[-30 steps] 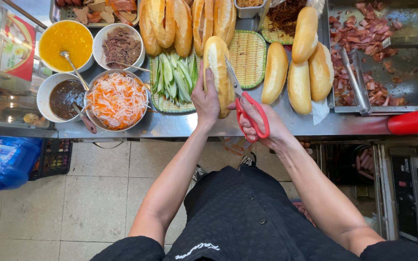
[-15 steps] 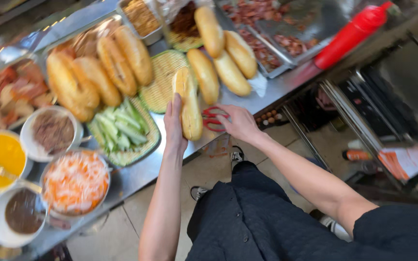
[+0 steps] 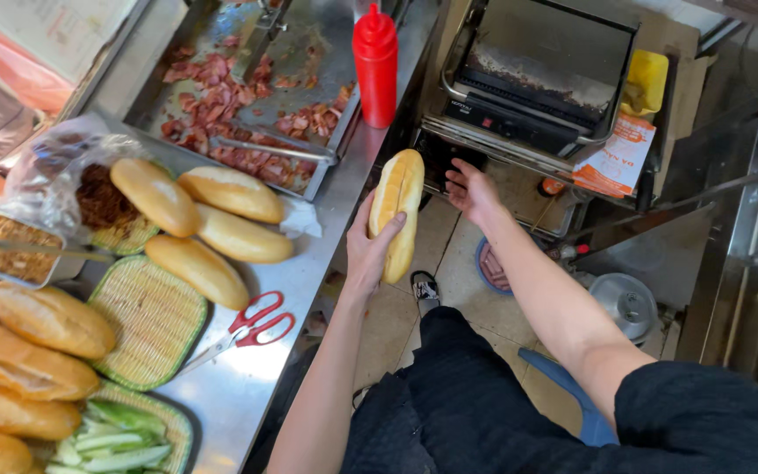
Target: The person slices sausages on a cutting board, then boils them in a pan. They assemble a sandwich by slicing a baguette, spreading condiments, and adding cooked sausage, shredded vegetables, and cucumber slices. The finished sandwich is wrapped in paper and handed to a customer in exchange for cash.
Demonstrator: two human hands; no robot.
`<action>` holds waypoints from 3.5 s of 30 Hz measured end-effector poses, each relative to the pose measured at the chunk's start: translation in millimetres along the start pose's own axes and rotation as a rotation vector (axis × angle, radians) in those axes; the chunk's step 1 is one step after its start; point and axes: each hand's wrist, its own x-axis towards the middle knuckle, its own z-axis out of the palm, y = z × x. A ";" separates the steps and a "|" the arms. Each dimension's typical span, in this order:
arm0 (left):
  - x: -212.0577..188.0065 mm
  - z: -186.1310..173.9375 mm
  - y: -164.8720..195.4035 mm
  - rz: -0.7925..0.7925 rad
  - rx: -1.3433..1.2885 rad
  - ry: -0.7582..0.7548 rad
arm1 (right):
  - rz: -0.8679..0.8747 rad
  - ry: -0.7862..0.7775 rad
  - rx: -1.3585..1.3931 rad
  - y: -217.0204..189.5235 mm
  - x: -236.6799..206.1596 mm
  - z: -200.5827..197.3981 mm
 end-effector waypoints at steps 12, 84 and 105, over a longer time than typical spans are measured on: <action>144.5 106.7 -44.0 -0.152 0.091 -0.015 | 0.187 0.126 0.639 -79.0 191.9 -39.8; -377.8 -320.0 46.5 0.044 0.587 1.489 | -0.302 -2.006 -1.057 330.9 -386.8 454.6; -457.3 -363.5 37.4 0.034 0.778 1.339 | -0.838 -1.859 -1.293 381.2 -463.1 445.6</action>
